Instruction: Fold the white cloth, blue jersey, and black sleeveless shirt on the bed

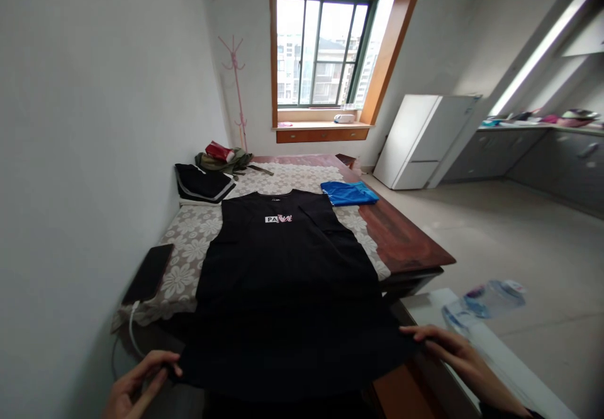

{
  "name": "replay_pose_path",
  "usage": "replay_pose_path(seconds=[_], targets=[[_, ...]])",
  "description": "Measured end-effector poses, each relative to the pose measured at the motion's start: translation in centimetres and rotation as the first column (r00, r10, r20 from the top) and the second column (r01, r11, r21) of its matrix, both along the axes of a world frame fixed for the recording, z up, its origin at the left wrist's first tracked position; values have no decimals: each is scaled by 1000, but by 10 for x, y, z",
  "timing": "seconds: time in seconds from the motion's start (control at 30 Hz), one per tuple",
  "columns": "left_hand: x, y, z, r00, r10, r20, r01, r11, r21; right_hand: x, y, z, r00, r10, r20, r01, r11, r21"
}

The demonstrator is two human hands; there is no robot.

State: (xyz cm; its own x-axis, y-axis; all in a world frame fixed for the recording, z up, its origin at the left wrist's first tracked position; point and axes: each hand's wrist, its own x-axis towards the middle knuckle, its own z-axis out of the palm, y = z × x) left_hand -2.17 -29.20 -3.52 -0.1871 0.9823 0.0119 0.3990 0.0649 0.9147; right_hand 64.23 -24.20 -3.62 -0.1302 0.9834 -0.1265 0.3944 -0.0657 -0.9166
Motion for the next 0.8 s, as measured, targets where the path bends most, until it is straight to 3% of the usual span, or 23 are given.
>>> replay_pose_path(seconds=[0.1, 0.23, 0.37, 0.43, 0.53, 0.67, 0.8], targets=[[-1, 3, -24, 999, -15, 29, 17, 998, -68, -10, 3, -32, 996, -29, -89, 30, 1000, 10], [7, 8, -63, 980, 102, 168, -74, 983, -165, -24, 10, -86, 946, -177, -271, 172, 984, -40], [29, 18, -91, 838, 320, 443, -278, 947, -158, -38, 20, -121, 881, -345, -325, 327, 939, -111], [41, 28, -94, 806, 383, 451, -339, 924, -179, -45, 29, -129, 873, -362, -328, 351, 932, -94], [50, 50, -88, 866, 389, 316, -347, 920, -183, -55, 50, -132, 902, -353, -246, 367, 930, 9], [52, 72, -84, 939, 300, 171, -263, 942, -209, -70, 78, -132, 907, -365, -210, 389, 917, 84], [55, 75, -95, 964, 246, 101, -214, 943, -253, -79, 91, -140, 900, -374, -225, 397, 916, 64]])
